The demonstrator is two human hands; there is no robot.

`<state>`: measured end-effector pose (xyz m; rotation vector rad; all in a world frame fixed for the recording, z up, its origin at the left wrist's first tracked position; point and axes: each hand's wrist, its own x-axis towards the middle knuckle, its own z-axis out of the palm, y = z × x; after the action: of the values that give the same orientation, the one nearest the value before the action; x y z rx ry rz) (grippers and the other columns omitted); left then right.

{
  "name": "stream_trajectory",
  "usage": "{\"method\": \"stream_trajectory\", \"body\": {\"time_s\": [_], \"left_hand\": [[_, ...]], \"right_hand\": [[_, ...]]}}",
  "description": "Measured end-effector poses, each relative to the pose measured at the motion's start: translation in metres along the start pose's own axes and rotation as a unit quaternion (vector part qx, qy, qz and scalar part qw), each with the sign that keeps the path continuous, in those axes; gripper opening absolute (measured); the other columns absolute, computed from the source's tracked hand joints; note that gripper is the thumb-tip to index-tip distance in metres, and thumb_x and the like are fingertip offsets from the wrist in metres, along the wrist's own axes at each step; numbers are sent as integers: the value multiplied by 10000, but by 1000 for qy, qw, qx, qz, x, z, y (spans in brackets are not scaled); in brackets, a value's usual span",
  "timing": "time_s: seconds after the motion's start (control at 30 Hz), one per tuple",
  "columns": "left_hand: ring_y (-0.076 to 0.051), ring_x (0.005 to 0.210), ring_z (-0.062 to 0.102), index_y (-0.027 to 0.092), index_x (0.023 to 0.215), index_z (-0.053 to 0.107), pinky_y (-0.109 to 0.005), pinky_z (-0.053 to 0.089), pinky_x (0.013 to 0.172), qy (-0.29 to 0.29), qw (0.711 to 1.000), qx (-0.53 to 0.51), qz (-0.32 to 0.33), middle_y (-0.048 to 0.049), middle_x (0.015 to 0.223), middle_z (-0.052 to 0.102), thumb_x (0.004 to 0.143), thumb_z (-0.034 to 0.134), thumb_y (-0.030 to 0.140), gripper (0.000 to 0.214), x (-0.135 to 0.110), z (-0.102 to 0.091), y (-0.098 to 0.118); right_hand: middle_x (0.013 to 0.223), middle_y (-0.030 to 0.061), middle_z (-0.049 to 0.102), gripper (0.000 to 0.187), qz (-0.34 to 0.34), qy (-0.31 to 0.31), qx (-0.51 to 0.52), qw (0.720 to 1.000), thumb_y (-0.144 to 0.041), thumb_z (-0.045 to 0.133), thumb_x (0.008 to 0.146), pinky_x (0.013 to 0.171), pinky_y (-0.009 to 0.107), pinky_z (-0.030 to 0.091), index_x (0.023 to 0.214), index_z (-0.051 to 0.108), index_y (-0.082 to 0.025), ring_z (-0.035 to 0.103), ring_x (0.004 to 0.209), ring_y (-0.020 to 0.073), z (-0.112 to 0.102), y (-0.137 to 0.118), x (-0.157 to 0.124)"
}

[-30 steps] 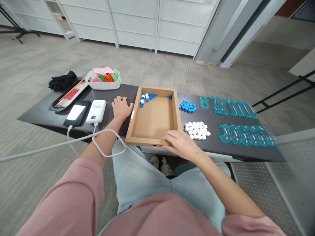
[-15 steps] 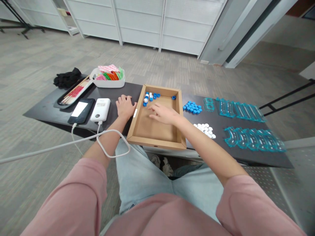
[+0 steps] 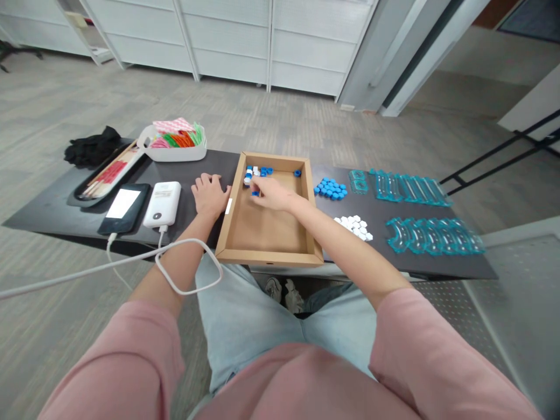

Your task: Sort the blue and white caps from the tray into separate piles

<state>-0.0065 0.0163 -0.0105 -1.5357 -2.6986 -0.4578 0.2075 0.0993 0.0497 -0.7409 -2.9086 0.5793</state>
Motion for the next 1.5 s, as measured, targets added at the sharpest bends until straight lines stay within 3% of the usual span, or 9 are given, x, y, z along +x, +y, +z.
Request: {"method": "stream_trajectory", "body": {"time_s": [0.13, 0.3, 0.43, 0.53, 0.7, 0.87, 1.1, 1.3, 1.5], "left_hand": [[-493, 1502, 562, 174, 1585, 691, -621, 449, 1255, -3, 1000, 2, 0, -297, 1663, 615, 1089, 523, 419, 578, 1, -1, 0], [-495, 1505, 552, 186, 1590, 685, -621, 447, 1255, -3, 1000, 6, -2, -298, 1659, 611, 1096, 522, 421, 570, 1, -3, 0], [-486, 1509, 540, 162, 1593, 680, -614, 442, 1261, -6, 1000, 12, -5, -300, 1668, 605, 1104, 525, 403, 567, 0, -4, 1], [-478, 1506, 533, 136, 1618, 663, -618, 438, 1264, -15, 1000, 14, -6, -303, 1678, 594, 1110, 521, 399, 589, 0, -5, 1], [-482, 1519, 517, 93, 1655, 641, -614, 422, 1275, -29, 999, 23, -9, -318, 1688, 566, 1120, 497, 415, 641, 2, -6, 0], [-492, 1525, 524, 90, 1666, 638, -613, 423, 1277, -32, 999, 29, -17, -318, 1697, 557, 1116, 502, 396, 644, 0, -8, 3], [-493, 1529, 521, 102, 1662, 638, -619, 419, 1274, -35, 999, 26, -18, -318, 1701, 556, 1116, 517, 403, 635, 1, -8, 2], [-484, 1520, 522, 116, 1640, 645, -618, 417, 1273, -28, 999, 17, -15, -316, 1681, 572, 1118, 523, 400, 607, 4, -5, -2], [-480, 1509, 518, 104, 1647, 646, -619, 422, 1264, -26, 1000, 16, -6, -316, 1670, 571, 1120, 491, 395, 622, 4, -3, -4]], "right_hand": [[1287, 106, 761, 343, 10, 115, 54, 992, -283, 550, 1141, 1048, 409, 529, 1385, 784, -229, 683, 1033, 247, -23, 24, -58], [1070, 79, 797, 244, 136, 249, 96, 954, -446, 717, 1075, 912, 386, 562, 1121, 807, -225, 676, 911, 231, -45, 98, -148], [949, 79, 817, 284, 264, 321, 141, 899, -502, 840, 972, 851, 390, 566, 981, 743, -234, 702, 845, 236, -45, 153, -204], [867, 53, 802, 264, 328, 332, 147, 872, -447, 890, 890, 858, 398, 579, 900, 713, -250, 742, 824, 253, -36, 176, -226], [856, 38, 819, 225, 348, 327, 146, 866, -380, 890, 858, 883, 411, 615, 840, 695, -269, 777, 826, 262, -18, 189, -227], [857, 35, 828, 186, 345, 287, 164, 879, -281, 881, 848, 930, 420, 641, 863, 697, -266, 815, 890, 272, -10, 195, -215], [873, -13, 794, 413, 317, 289, 256, 866, -308, 925, 760, 893, 424, 671, 993, 584, -289, 833, 867, 267, 0, 208, -207], [988, -5, 770, 490, 291, 279, 287, 869, -318, 931, 710, 911, 430, 686, 1012, 546, -296, 829, 932, 263, 4, 216, -201], [1243, 70, 747, 573, 282, 287, 277, 872, -298, 958, 683, 990, 481, 705, 1088, 553, -284, 808, 943, 241, 5, 222, -188]]}}
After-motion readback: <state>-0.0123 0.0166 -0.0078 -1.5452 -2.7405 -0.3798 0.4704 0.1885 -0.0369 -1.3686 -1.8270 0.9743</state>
